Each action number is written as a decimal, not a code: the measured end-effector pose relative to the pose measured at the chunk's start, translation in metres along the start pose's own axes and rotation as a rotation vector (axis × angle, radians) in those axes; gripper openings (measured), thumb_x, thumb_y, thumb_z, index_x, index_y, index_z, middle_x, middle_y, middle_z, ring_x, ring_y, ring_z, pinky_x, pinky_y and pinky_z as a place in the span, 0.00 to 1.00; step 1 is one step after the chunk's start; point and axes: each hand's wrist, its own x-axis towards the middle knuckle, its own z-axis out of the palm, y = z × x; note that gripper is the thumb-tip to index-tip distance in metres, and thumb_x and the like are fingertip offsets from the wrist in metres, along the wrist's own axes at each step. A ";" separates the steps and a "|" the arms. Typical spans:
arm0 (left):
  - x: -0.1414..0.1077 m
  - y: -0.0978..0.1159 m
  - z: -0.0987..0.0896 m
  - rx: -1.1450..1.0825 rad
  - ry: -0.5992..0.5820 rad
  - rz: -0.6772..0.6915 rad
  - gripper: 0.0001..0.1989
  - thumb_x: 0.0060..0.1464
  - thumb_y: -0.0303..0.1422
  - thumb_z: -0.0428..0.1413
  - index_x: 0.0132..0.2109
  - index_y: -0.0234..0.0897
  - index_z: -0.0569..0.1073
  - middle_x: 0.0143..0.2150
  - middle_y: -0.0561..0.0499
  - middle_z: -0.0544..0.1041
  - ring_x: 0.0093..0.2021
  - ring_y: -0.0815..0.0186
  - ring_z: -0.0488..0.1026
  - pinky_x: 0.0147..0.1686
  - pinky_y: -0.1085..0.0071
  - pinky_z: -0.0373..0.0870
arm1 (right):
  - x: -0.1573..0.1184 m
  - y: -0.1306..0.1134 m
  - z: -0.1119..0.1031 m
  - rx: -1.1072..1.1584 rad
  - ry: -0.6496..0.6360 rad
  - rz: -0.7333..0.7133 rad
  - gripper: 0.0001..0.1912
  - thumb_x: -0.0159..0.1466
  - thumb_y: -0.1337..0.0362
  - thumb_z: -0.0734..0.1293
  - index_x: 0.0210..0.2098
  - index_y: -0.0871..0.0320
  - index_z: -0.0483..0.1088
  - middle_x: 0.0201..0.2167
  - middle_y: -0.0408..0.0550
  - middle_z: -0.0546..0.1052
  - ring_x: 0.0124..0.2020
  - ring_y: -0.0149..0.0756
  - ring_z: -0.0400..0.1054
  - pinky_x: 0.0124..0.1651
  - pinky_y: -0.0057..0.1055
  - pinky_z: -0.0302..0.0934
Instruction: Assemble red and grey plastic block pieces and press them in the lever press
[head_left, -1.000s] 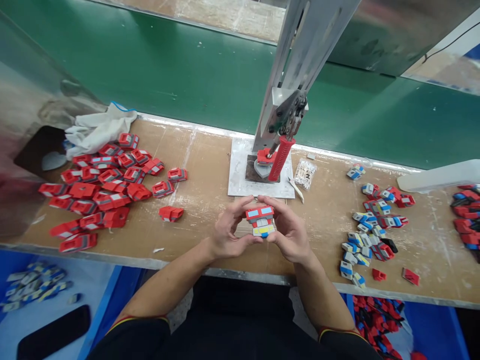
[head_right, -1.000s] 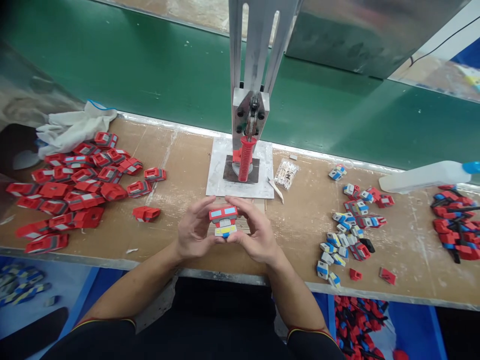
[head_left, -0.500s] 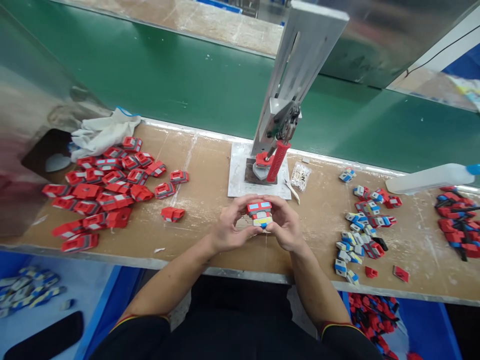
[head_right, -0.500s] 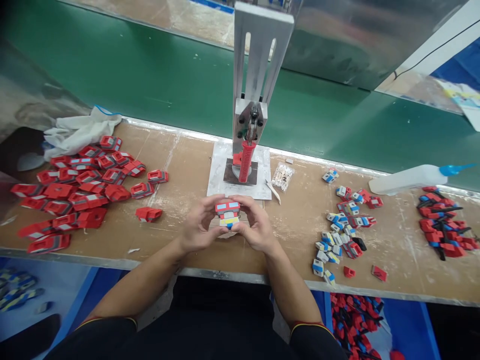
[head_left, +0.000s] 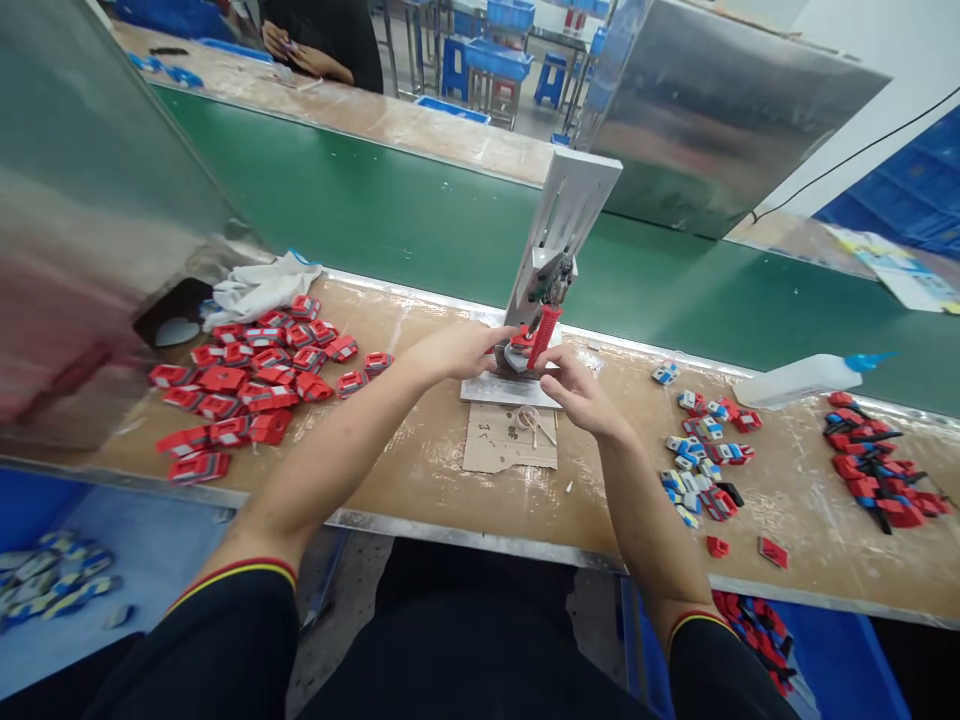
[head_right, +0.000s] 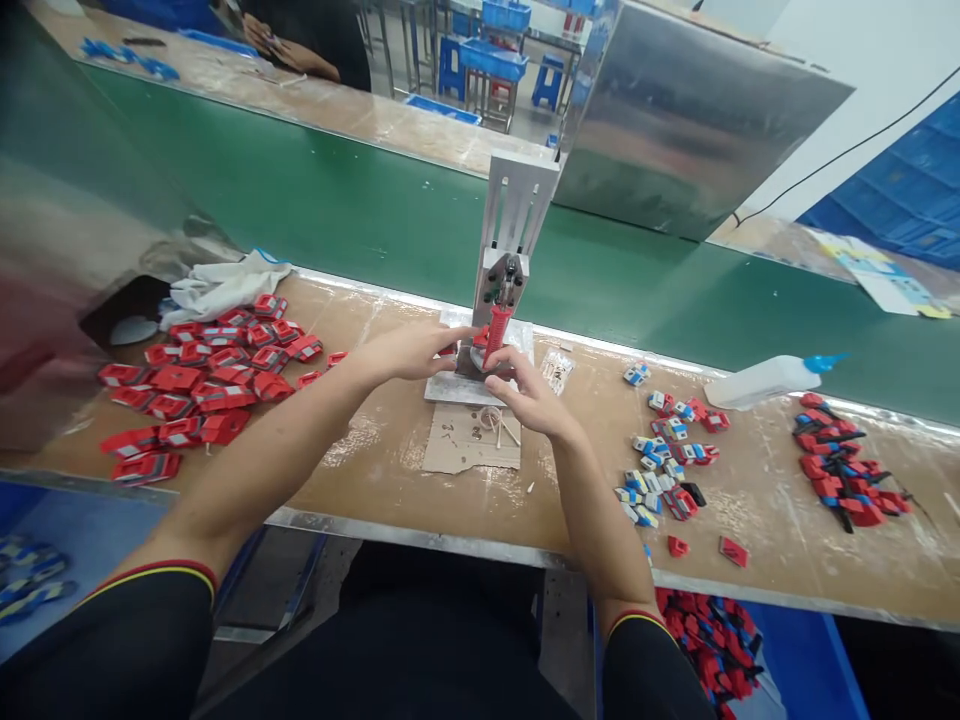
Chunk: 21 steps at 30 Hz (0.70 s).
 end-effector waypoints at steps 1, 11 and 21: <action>0.006 0.001 -0.001 0.009 -0.034 -0.013 0.32 0.52 0.27 0.62 0.65 0.45 0.76 0.36 0.47 0.82 0.41 0.53 0.78 0.49 0.59 0.72 | -0.001 -0.005 -0.001 0.050 -0.034 -0.031 0.23 0.65 0.37 0.70 0.41 0.50 0.72 0.45 0.49 0.81 0.45 0.41 0.76 0.52 0.45 0.71; 0.009 0.004 -0.006 0.117 -0.107 0.017 0.36 0.52 0.28 0.60 0.69 0.43 0.72 0.32 0.48 0.79 0.36 0.56 0.74 0.46 0.62 0.68 | 0.078 -0.134 -0.042 0.137 0.267 -0.228 0.32 0.70 0.45 0.51 0.65 0.49 0.69 0.52 0.34 0.84 0.56 0.32 0.78 0.50 0.36 0.67; 0.012 0.001 -0.004 0.112 -0.095 0.053 0.34 0.52 0.31 0.60 0.67 0.44 0.73 0.35 0.46 0.81 0.39 0.52 0.75 0.46 0.60 0.69 | 0.035 -0.006 -0.040 -0.209 0.365 -0.133 0.12 0.62 0.62 0.73 0.46 0.52 0.75 0.44 0.49 0.83 0.46 0.42 0.76 0.51 0.45 0.72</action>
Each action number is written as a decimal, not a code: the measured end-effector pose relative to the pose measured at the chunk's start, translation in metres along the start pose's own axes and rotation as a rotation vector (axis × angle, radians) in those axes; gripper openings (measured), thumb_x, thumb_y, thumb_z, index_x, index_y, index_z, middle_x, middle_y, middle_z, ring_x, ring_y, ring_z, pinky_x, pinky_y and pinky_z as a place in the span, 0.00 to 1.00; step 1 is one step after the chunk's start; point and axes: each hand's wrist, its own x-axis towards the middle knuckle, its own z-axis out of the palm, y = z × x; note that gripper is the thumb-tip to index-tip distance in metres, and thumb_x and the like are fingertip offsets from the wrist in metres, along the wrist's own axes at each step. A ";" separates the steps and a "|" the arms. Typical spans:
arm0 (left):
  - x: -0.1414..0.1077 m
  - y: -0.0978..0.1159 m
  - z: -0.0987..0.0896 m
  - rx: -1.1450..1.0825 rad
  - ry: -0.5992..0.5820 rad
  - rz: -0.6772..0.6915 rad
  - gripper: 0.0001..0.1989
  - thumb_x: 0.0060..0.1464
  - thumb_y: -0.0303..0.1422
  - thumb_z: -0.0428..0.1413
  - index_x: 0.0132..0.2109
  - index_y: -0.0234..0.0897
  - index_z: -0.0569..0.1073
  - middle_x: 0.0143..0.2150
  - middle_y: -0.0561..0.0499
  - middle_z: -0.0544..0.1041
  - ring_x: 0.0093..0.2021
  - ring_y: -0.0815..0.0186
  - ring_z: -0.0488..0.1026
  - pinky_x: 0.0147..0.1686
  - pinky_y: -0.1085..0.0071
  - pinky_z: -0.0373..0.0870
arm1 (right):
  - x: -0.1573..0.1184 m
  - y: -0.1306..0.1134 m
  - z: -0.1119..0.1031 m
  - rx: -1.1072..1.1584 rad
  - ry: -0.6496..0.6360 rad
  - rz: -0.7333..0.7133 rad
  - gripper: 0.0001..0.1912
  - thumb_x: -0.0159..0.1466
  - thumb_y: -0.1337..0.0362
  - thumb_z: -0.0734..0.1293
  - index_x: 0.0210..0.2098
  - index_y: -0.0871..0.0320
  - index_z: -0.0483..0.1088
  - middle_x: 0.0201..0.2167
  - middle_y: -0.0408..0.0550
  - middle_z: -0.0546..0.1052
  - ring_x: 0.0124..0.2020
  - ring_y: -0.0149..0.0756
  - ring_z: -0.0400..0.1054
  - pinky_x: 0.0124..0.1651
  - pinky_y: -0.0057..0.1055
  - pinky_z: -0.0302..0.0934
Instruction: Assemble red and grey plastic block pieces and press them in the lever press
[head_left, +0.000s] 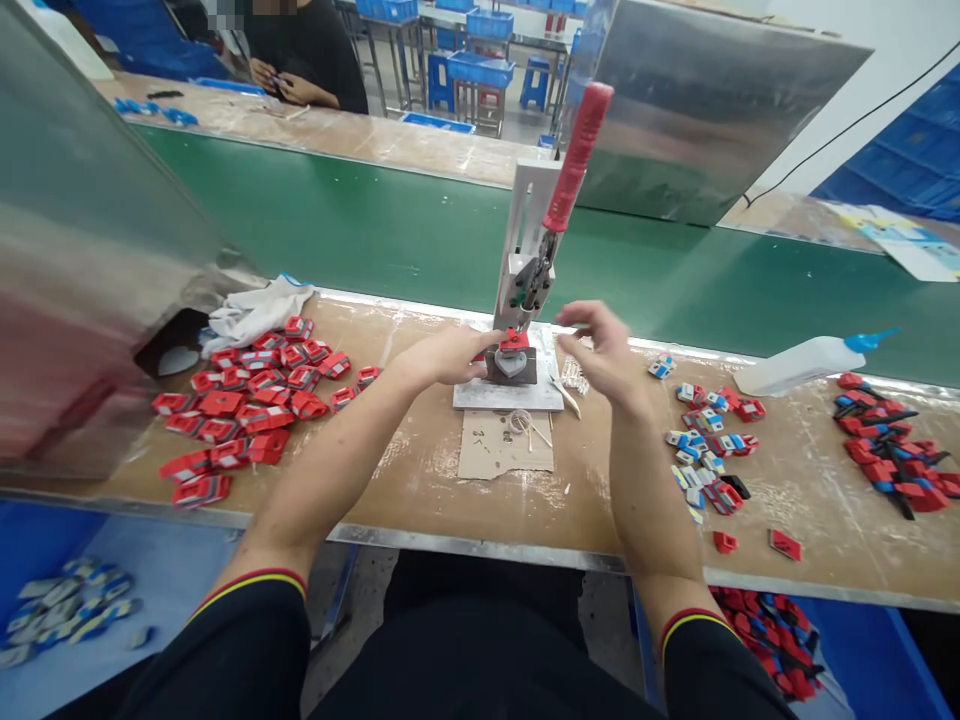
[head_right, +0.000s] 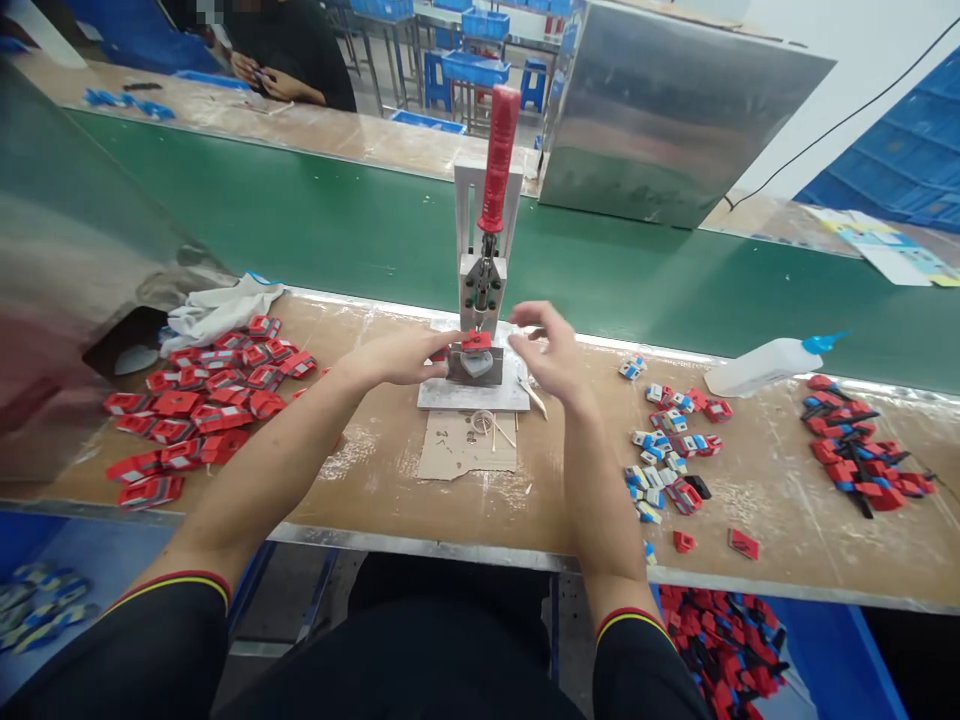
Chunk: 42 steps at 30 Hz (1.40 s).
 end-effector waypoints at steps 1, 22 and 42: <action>0.000 -0.001 0.000 -0.003 0.009 0.010 0.33 0.52 0.31 0.60 0.66 0.45 0.74 0.35 0.47 0.81 0.39 0.53 0.75 0.45 0.61 0.69 | -0.007 0.018 0.008 -0.081 -0.066 0.074 0.19 0.61 0.63 0.73 0.51 0.53 0.73 0.48 0.53 0.82 0.49 0.46 0.76 0.53 0.49 0.71; -0.010 -0.014 0.046 -1.521 0.765 -0.141 0.22 0.48 0.26 0.69 0.50 0.45 0.75 0.51 0.48 0.81 0.41 0.61 0.83 0.36 0.67 0.82 | -0.078 0.054 -0.027 0.735 -0.027 0.543 0.25 0.60 0.41 0.73 0.50 0.47 0.72 0.39 0.44 0.76 0.31 0.31 0.68 0.31 0.31 0.69; -0.013 -0.007 0.104 -1.555 0.789 -0.243 0.31 0.42 0.39 0.75 0.52 0.40 0.74 0.47 0.47 0.84 0.40 0.64 0.83 0.37 0.71 0.80 | 0.081 0.139 -0.069 -0.706 -0.118 0.405 0.10 0.60 0.68 0.68 0.42 0.57 0.72 0.48 0.64 0.80 0.52 0.53 0.67 0.62 0.56 0.62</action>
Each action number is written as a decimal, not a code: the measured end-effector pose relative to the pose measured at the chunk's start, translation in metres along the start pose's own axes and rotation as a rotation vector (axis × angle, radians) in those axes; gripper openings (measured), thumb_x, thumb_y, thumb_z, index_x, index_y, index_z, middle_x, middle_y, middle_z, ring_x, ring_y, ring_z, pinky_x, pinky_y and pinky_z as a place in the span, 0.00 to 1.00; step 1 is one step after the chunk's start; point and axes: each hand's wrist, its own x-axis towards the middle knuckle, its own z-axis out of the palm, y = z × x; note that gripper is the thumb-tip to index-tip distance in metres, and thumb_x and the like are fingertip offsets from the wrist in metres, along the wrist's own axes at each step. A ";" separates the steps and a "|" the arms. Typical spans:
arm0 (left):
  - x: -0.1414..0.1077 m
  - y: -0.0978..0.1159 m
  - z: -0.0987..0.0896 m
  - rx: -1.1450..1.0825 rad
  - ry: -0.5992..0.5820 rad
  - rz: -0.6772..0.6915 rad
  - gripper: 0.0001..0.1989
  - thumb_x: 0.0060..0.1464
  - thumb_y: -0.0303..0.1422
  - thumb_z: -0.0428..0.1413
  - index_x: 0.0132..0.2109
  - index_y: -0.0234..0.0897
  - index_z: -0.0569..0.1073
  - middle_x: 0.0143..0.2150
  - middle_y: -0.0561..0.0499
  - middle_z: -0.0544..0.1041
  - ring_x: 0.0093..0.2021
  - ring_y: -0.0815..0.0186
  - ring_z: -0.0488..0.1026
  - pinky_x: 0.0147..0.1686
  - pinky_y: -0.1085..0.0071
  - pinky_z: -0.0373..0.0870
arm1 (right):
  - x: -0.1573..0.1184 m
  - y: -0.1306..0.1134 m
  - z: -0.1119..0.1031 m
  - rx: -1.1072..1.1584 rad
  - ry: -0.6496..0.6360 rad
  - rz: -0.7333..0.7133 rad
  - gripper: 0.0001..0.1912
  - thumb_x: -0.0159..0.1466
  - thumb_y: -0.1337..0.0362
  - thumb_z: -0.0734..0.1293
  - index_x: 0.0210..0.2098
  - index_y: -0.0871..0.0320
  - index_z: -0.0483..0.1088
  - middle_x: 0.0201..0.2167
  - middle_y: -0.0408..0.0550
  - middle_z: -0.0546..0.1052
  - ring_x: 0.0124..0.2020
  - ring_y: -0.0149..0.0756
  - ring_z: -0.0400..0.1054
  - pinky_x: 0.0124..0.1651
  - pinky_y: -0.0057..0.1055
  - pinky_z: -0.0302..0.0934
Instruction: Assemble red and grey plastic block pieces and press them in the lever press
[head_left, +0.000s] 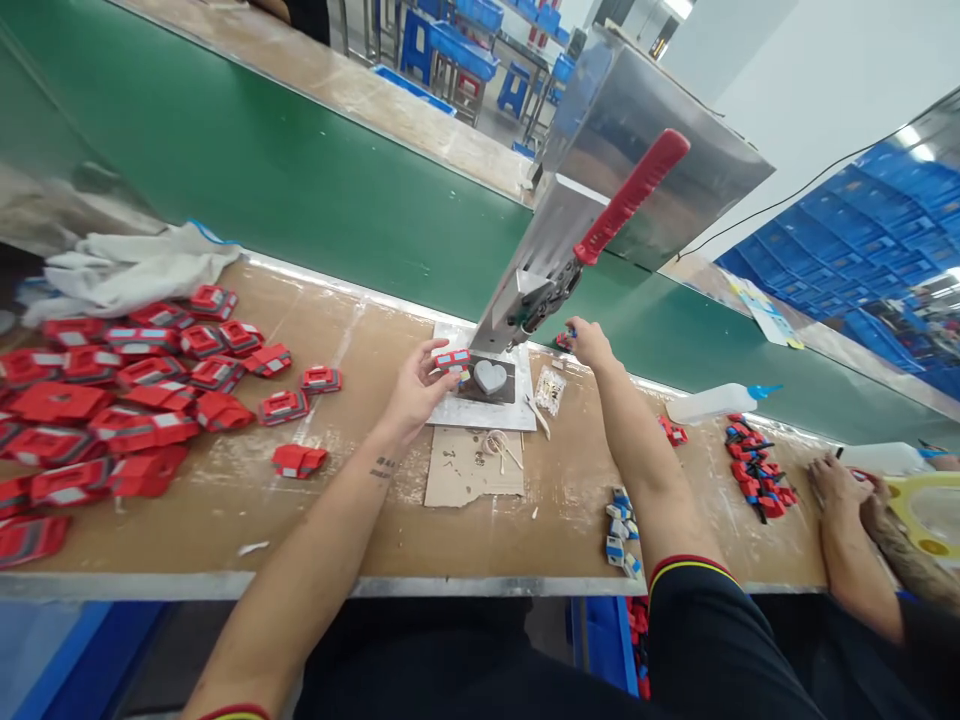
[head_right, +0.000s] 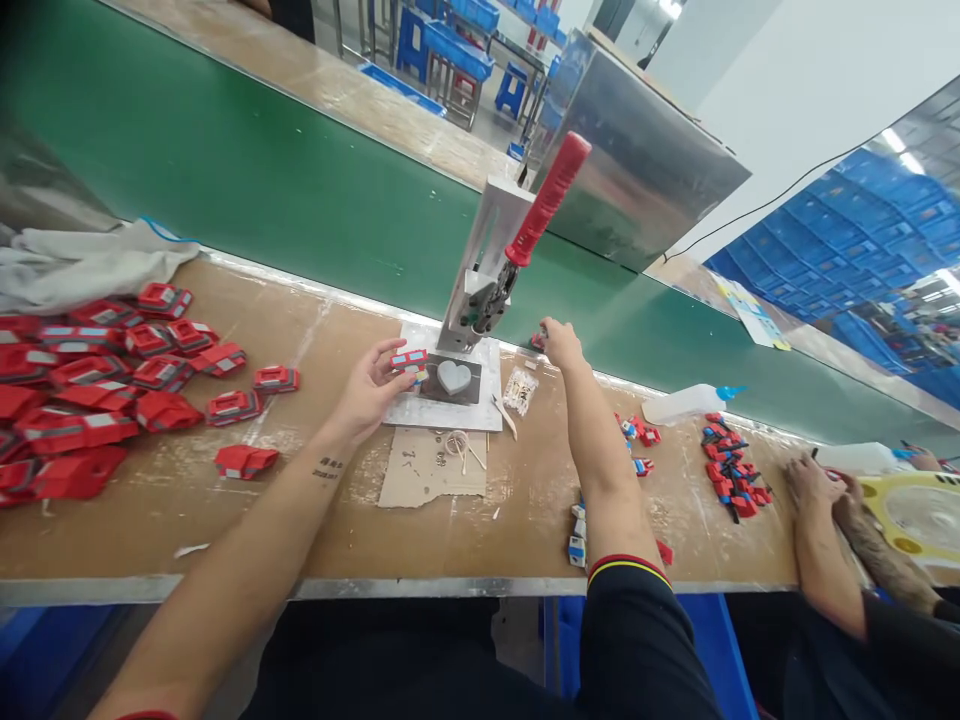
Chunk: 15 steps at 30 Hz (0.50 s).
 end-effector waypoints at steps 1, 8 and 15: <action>0.001 -0.001 -0.002 0.020 0.005 0.011 0.31 0.42 0.39 0.76 0.52 0.40 0.74 0.47 0.46 0.84 0.42 0.63 0.83 0.40 0.70 0.81 | -0.001 0.002 0.002 0.000 0.006 -0.004 0.11 0.60 0.68 0.68 0.43 0.58 0.72 0.47 0.63 0.80 0.51 0.52 0.68 0.61 0.55 0.63; 0.011 -0.006 -0.006 0.228 -0.051 0.185 0.25 0.47 0.37 0.73 0.51 0.39 0.76 0.51 0.43 0.84 0.50 0.58 0.84 0.55 0.60 0.82 | -0.019 0.004 -0.028 0.139 0.325 -0.108 0.25 0.68 0.55 0.64 0.61 0.58 0.63 0.61 0.65 0.70 0.52 0.46 0.69 0.55 0.49 0.69; 0.035 -0.003 0.015 0.623 -0.147 0.365 0.22 0.52 0.29 0.67 0.55 0.41 0.76 0.50 0.47 0.85 0.47 0.60 0.83 0.51 0.61 0.80 | -0.057 -0.122 -0.075 0.424 0.487 -0.665 0.27 0.75 0.42 0.57 0.69 0.40 0.58 0.66 0.54 0.70 0.60 0.44 0.71 0.51 0.43 0.75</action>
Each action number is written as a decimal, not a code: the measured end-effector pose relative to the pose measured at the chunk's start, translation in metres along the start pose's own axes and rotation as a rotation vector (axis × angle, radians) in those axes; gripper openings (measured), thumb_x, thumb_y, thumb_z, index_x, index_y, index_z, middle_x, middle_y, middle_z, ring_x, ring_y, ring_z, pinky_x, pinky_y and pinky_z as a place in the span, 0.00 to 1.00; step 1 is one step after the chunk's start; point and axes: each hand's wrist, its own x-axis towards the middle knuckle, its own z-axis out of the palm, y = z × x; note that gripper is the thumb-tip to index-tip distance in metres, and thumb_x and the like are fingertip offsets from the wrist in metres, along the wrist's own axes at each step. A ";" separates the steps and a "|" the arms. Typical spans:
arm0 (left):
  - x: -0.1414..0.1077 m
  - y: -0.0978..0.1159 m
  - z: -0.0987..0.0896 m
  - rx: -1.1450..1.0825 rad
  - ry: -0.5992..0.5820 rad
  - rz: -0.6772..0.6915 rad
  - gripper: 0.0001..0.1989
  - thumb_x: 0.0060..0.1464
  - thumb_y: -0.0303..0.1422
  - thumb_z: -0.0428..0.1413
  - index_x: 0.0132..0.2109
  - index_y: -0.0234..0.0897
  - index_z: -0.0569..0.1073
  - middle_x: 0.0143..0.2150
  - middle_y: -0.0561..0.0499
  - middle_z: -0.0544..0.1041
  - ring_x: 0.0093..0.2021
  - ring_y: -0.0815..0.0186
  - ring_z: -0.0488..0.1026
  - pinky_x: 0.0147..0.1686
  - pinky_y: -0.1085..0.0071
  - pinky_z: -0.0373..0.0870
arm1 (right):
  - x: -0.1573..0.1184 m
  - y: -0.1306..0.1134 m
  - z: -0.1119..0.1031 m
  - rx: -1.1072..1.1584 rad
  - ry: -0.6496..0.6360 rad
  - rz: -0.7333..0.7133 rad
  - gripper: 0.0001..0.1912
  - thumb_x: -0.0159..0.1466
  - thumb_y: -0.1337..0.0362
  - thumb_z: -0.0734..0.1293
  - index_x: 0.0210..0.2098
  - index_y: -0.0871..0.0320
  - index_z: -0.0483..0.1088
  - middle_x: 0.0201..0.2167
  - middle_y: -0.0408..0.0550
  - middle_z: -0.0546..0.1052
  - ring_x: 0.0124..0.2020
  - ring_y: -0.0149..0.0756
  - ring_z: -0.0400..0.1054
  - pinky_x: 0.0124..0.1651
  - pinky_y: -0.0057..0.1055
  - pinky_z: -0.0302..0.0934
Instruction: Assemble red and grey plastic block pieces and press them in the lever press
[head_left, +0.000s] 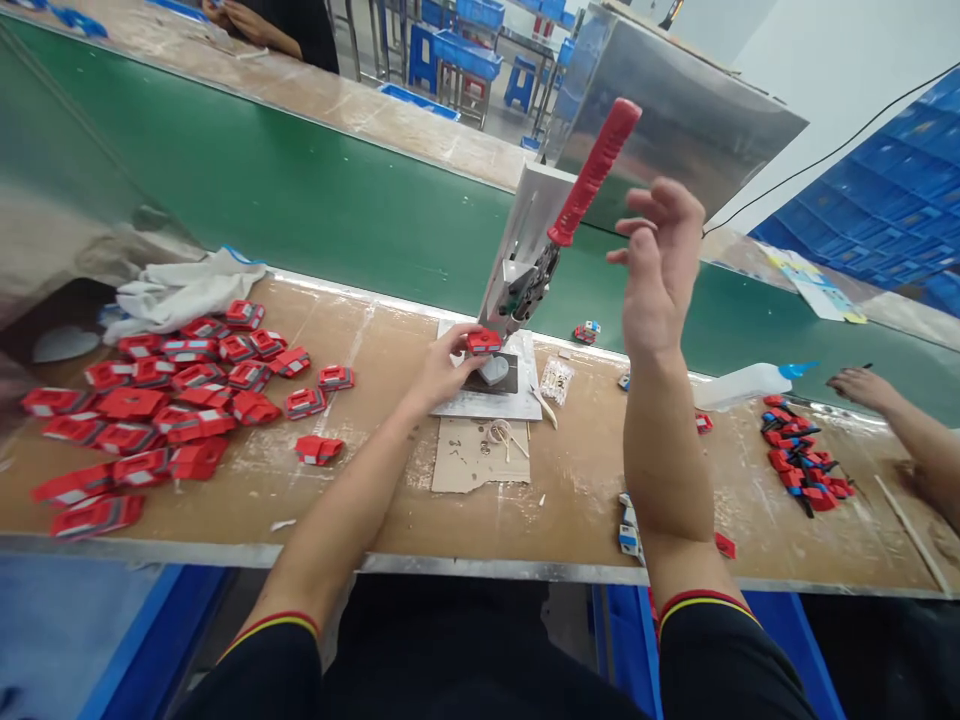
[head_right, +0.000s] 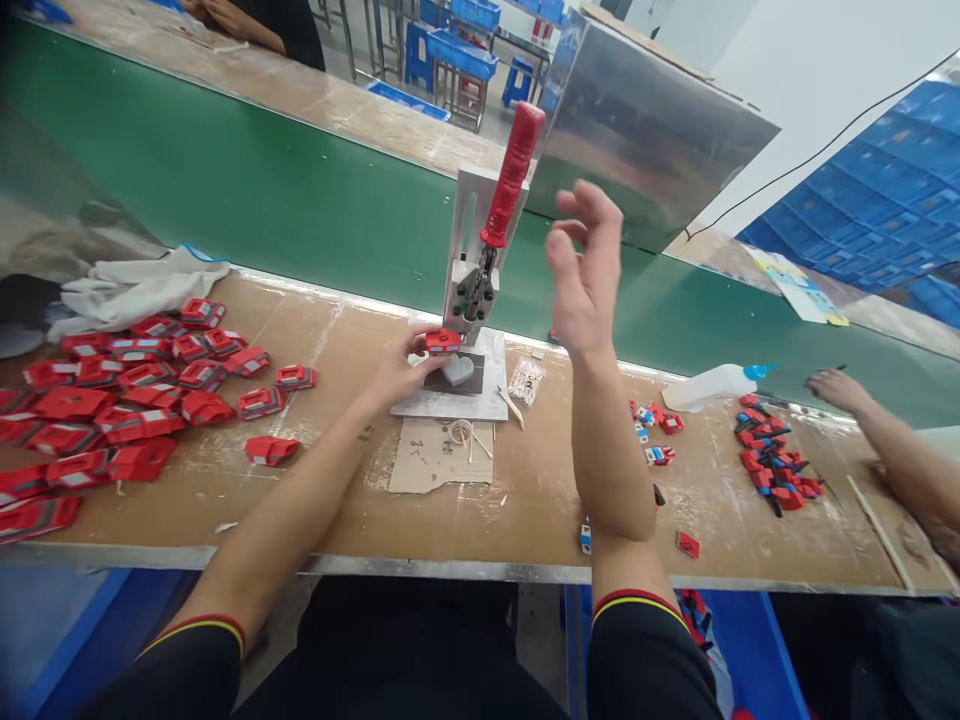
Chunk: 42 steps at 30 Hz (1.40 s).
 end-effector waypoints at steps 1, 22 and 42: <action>0.003 0.000 0.002 0.022 -0.018 0.016 0.22 0.53 0.28 0.66 0.56 0.41 0.76 0.50 0.48 0.85 0.47 0.60 0.83 0.52 0.61 0.79 | 0.007 -0.016 0.010 0.022 -0.037 -0.031 0.29 0.74 0.41 0.58 0.70 0.39 0.56 0.66 0.52 0.70 0.59 0.45 0.72 0.51 0.43 0.76; 0.000 -0.004 0.018 0.145 -0.114 0.088 0.21 0.59 0.25 0.61 0.59 0.40 0.73 0.53 0.47 0.84 0.53 0.58 0.81 0.59 0.58 0.77 | -0.082 -0.073 0.036 -0.018 0.017 -0.322 0.16 0.69 0.63 0.72 0.55 0.44 0.72 0.50 0.46 0.79 0.54 0.43 0.75 0.56 0.48 0.73; -0.001 -0.004 0.022 0.074 -0.110 0.069 0.21 0.58 0.25 0.61 0.58 0.41 0.73 0.54 0.48 0.84 0.54 0.59 0.81 0.61 0.59 0.75 | -0.113 -0.042 0.056 -0.178 0.119 -0.279 0.12 0.69 0.62 0.69 0.50 0.43 0.73 0.51 0.49 0.78 0.58 0.50 0.74 0.54 0.55 0.75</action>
